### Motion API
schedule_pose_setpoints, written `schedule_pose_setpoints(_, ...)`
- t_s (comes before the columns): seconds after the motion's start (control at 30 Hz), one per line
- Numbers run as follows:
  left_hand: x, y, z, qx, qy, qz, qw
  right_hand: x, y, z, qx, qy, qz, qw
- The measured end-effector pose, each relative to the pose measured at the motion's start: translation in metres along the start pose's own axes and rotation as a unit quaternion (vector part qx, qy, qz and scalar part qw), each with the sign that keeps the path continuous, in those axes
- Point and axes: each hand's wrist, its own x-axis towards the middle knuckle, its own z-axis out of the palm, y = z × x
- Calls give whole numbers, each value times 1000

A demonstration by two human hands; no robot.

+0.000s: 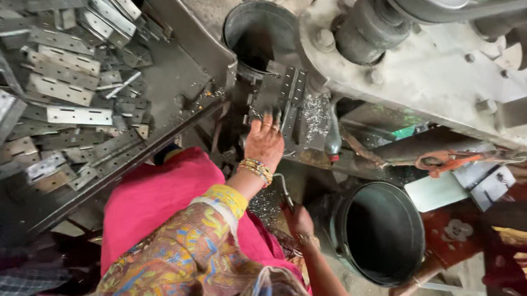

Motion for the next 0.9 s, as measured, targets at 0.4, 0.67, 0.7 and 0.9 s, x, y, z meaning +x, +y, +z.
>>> schedule_pose_setpoints(0.4, 37, -1, 16, 44, 13, -42, 998, -9, -60, -61, -79, 11, 23, 997)
schedule_pose_setpoints(0.67, 20, -4, 15, -14, -36, -7, 999, 3, -19, -43, -56, 8, -17, 998)
schedule_pose_setpoints(0.7, 19, -2, 14, -2, 2, -10, 1000, 3, -15, -23, -35, 3, -12, 999)
schedule_pose_setpoints(0.9, 39, -12, -11, 4, -102, -10, 995, 11, 6, -31, -29, 11, -26, 999)
